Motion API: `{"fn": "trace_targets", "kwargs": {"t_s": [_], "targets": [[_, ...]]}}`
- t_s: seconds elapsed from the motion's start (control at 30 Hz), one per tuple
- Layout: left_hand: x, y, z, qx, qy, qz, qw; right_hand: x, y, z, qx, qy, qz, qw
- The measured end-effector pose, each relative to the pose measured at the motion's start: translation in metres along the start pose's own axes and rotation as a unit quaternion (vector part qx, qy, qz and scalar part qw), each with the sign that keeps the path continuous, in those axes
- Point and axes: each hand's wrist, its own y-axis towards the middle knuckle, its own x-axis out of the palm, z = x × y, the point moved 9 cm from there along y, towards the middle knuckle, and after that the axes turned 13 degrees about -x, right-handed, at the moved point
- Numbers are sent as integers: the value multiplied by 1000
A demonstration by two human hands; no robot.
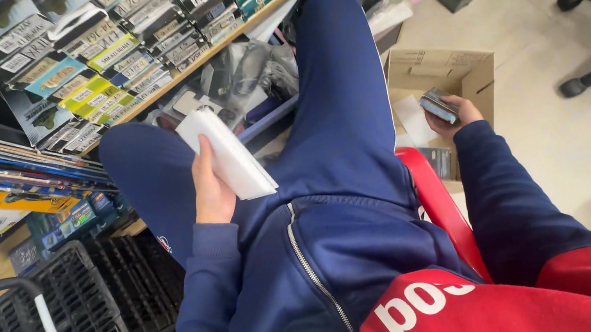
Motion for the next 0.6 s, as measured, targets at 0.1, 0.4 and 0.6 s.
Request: {"fn": "trace_targets", "kwargs": {"t_s": [0.1,0.4,0.6], "targets": [[22,-13,-7,-46,51,-31,997,-24,8,1,17,-44,5,999],[38,-15,-35,-84,242,-110,960,-113,84,10,8,-64,44,997],[34,-14,-38,-93,235,-104,962,-147,127,-14,-64,-328,79,939]]}}
